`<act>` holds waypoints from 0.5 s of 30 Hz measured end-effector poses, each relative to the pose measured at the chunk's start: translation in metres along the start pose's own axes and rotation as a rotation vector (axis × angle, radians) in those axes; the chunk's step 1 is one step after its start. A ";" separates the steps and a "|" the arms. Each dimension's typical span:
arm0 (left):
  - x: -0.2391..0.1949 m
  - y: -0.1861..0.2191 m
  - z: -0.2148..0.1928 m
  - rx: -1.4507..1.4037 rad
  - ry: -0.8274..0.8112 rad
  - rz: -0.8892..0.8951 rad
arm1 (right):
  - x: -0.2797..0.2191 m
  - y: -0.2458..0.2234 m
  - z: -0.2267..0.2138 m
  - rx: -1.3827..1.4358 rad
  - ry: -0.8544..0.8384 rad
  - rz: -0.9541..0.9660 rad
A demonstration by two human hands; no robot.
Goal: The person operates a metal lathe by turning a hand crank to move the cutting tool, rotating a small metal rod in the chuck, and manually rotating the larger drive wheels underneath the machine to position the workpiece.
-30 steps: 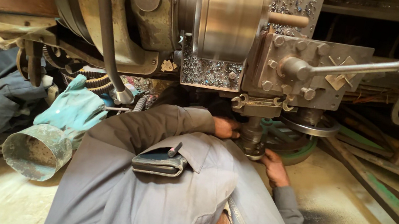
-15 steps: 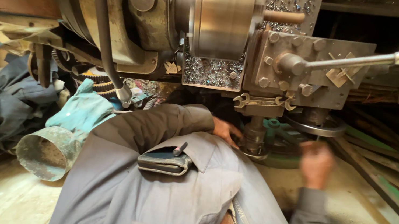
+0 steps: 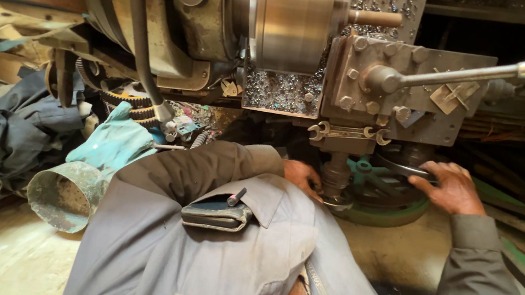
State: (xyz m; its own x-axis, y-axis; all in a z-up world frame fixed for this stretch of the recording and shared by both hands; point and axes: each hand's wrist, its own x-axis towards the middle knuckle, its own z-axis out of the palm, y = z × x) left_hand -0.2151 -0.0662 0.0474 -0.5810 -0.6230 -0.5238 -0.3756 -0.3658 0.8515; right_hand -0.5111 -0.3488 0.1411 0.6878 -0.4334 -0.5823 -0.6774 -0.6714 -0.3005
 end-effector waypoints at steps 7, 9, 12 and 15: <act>-0.015 0.025 -0.015 -0.160 -0.091 -0.207 | 0.007 -0.034 0.012 -0.092 0.176 0.015; -0.025 0.031 -0.027 -0.168 -0.103 -0.108 | 0.006 -0.044 0.013 -0.123 0.196 0.043; -0.069 0.040 -0.052 -0.289 0.023 -0.056 | 0.005 -0.056 0.014 -0.213 0.207 0.071; -0.157 0.073 -0.087 -0.170 0.165 0.087 | 0.007 -0.067 0.014 -0.209 0.285 0.039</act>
State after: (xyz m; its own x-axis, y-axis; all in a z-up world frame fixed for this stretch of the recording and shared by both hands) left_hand -0.0880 -0.0552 0.1933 -0.4748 -0.7568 -0.4493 -0.1943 -0.4078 0.8922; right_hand -0.4647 -0.2983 0.1470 0.7279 -0.5913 -0.3473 -0.6565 -0.7472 -0.1038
